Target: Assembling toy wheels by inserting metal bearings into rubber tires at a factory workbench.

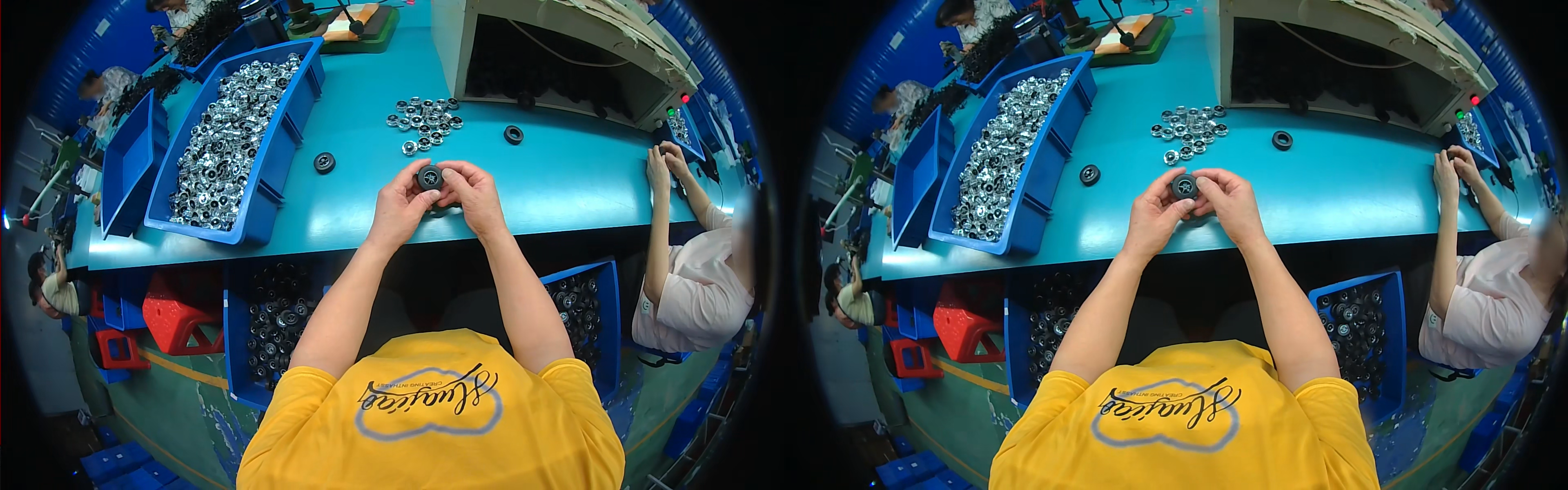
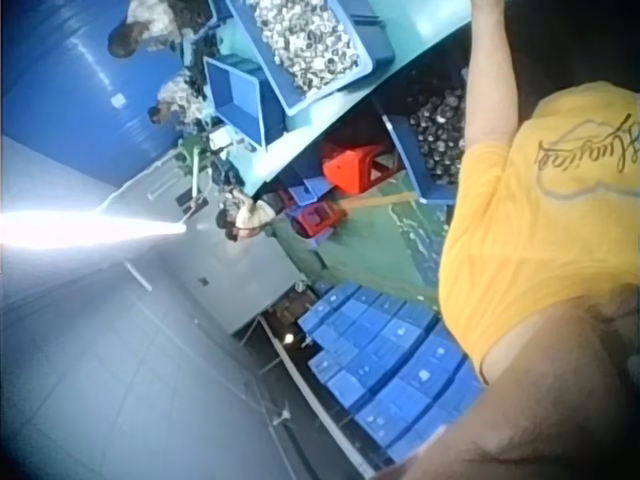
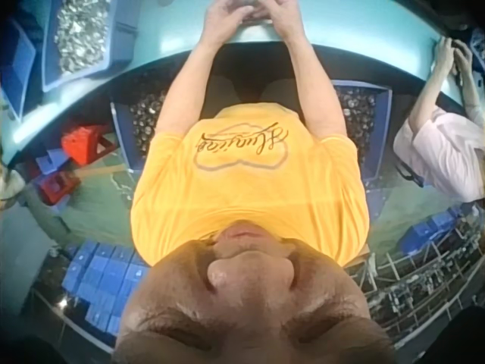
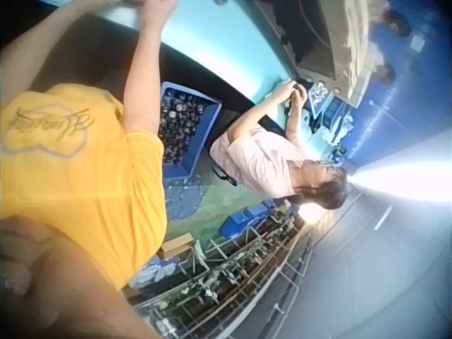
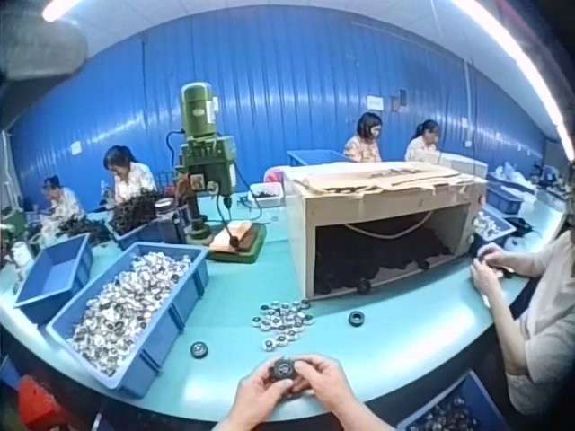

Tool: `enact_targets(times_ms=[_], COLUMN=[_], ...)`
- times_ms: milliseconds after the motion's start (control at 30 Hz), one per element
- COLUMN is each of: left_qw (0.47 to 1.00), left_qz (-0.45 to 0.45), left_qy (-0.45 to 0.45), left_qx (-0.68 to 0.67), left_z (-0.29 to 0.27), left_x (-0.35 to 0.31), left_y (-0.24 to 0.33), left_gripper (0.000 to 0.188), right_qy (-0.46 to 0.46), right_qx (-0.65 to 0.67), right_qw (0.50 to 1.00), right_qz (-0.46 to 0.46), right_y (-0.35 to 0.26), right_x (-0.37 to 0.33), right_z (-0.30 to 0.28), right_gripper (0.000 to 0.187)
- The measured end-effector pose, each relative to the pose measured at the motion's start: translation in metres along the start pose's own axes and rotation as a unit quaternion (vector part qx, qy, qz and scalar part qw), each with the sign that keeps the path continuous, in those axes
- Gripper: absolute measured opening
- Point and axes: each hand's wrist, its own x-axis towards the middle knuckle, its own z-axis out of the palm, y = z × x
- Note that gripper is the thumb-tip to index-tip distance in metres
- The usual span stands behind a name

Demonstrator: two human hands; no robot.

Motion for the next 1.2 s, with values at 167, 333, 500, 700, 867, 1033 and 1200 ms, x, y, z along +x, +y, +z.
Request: enact_targets(times_ms=[167, 333, 500, 700, 867, 1033, 1200], left_qw=[0.99, 0.96, 0.975, 0.966, 0.862, 0.796, 0.829], left_qz=[0.056, 0.123, 0.091, 0.109, 0.171, 0.088, 0.153], left_qy=[0.014, 0.031, 0.028, 0.095, 0.169, 0.184, 0.195], left_qx=[0.132, 0.249, 0.2, 0.214, 0.447, 0.57, 0.501], left_z=[0.001, 0.007, 0.009, 0.007, -0.031, -0.072, -0.081], left_x=[-0.002, -0.004, -0.003, -0.006, -0.006, -0.023, -0.036], left_y=[0.001, 0.01, 0.013, 0.012, 0.025, 0.032, 0.027], left_gripper=[0.057, 0.057, 0.053, 0.048, 0.05, 0.047, 0.038], right_qy=[-0.001, 0.007, -0.007, -0.007, 0.028, 0.004, -0.01], right_qx=[-0.043, -0.059, 0.013, 0.031, 0.005, -0.075, -0.23], right_qw=[0.999, 0.998, 1.0, 0.999, 1.0, 0.997, 0.971], right_qz=[-0.006, 0.005, 0.004, 0.0, -0.006, -0.005, -0.062], right_y=[0.003, 0.0, -0.004, -0.006, -0.004, -0.003, 0.005], right_x=[0.001, 0.0, -0.001, -0.002, -0.003, -0.002, -0.003], right_z=[0.001, 0.003, 0.0, 0.001, 0.004, 0.006, 0.018], right_gripper=[0.023, 0.02, 0.023, 0.027, 0.026, 0.022, 0.018])
